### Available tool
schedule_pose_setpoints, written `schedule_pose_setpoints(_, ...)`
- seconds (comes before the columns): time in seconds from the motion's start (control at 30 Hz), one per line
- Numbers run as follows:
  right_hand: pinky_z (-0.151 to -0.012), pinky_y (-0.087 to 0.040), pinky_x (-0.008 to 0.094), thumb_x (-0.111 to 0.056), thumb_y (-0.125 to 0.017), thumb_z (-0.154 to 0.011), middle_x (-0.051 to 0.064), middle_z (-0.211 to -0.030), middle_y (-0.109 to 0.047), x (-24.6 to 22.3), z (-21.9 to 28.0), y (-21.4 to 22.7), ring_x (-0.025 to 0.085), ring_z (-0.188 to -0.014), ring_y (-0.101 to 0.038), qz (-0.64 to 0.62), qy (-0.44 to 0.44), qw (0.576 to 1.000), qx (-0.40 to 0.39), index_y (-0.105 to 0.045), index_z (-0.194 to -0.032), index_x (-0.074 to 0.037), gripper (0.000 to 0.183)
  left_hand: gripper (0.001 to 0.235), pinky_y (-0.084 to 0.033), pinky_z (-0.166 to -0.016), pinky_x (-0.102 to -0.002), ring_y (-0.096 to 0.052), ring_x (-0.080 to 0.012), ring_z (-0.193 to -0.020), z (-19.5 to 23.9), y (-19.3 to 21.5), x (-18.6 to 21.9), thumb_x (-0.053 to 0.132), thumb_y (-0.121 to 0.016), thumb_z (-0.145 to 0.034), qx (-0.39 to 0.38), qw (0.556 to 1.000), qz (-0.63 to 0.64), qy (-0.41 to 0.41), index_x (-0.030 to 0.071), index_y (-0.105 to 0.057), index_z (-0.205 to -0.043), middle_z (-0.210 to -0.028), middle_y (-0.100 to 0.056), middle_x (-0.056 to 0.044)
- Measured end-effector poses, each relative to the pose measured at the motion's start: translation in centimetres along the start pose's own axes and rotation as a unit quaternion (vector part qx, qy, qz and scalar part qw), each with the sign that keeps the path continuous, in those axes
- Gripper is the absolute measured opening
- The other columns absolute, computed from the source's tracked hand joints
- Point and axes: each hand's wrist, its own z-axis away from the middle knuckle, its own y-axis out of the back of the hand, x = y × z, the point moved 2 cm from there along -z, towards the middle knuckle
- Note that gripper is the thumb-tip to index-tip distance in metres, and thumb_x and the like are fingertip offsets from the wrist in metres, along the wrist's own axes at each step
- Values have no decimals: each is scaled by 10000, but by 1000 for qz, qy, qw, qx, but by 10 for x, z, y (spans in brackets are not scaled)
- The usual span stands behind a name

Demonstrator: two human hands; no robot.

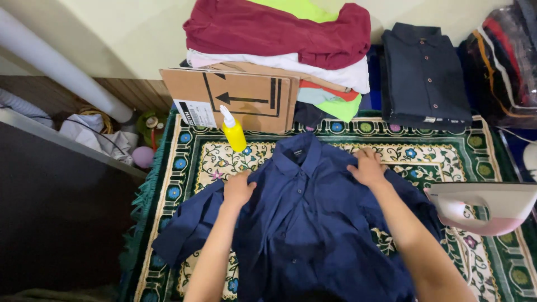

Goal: The recorder sprays water on a navy blue shirt, irons it on a low surface, and then buttons it up.

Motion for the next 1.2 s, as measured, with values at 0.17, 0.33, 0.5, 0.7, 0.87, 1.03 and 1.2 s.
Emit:
schedule_pose_setpoints(0.17, -1094, -436, 563, -311, -785, -809, 256, -1277, -708, 9, 5, 77, 482, -1279, -587, -156, 31, 980, -121, -739, -1202, -49, 475, 355, -540, -976, -528, -668, -383, -1188, 11, 85, -2, 373, -669, -936, -24, 999, 40, 8, 187, -737, -1231, -1200, -744, -133)
schedule_pose_setpoints(0.33, -1010, -491, 562, -261, -770, -795, 318, -1071, -769, 22, -34, 119, 511, -1159, -658, -81, 79, 985, -128, -807, -1008, 10, 347, 255, -570, -904, -483, -722, -292, -1071, -24, 130, 41, 387, -629, -960, 114, 991, -74, -16, 259, -757, -1140, -1051, -765, -56)
schedule_pose_setpoints(0.5, -794, -571, 608, -384, -822, -819, 199, -1240, -613, -22, -37, 80, 512, -1180, -554, 117, -14, 977, 179, -662, -1244, -149, 512, 204, -472, -882, -458, -622, -243, -909, -7, 120, 124, 89, -555, -932, 556, 789, -233, -118, 140, -709, -1055, -925, -622, -59)
schedule_pose_setpoints(0.7, -836, -570, 387, -45, -727, -804, 45, -895, -713, -87, 51, -8, 297, -916, -712, -221, 200, 937, 185, -728, -950, -182, 201, 180, -524, -789, -364, -638, -239, -909, 45, -4, 154, 130, -506, -935, 239, 917, -35, -318, 187, -667, -992, -920, -607, -14)
schedule_pose_setpoints(0.87, -746, -623, 398, -81, -756, -785, 76, -912, -665, -101, 75, -35, 296, -846, -735, -251, 156, 945, 141, -709, -988, -127, 214, 275, -554, -820, -375, -629, -299, -988, 56, -40, 156, 139, -655, -865, 131, 959, 10, -251, 120, -660, -1140, -1039, -628, -78)
schedule_pose_setpoints(1.03, -688, -640, 359, -198, -843, -758, 68, -928, -605, -104, 79, -23, 252, -788, -743, -231, 140, 952, 146, -682, -1074, -79, 374, 245, -592, -835, -389, -725, -310, -951, 31, -44, 154, 113, -603, -948, 128, 975, 119, -139, 112, -686, -1178, -1008, -737, -107)
schedule_pose_setpoints(1.2, -692, -626, 380, -174, -675, -884, 68, -911, -597, -101, 71, -32, 302, -792, -731, -122, 178, 956, 200, -683, -1002, -127, 128, 272, -601, -827, -425, -711, -324, -911, 35, -41, 163, 194, -610, -950, 131, 983, 90, -96, 244, -719, -1194, -963, -687, -78)
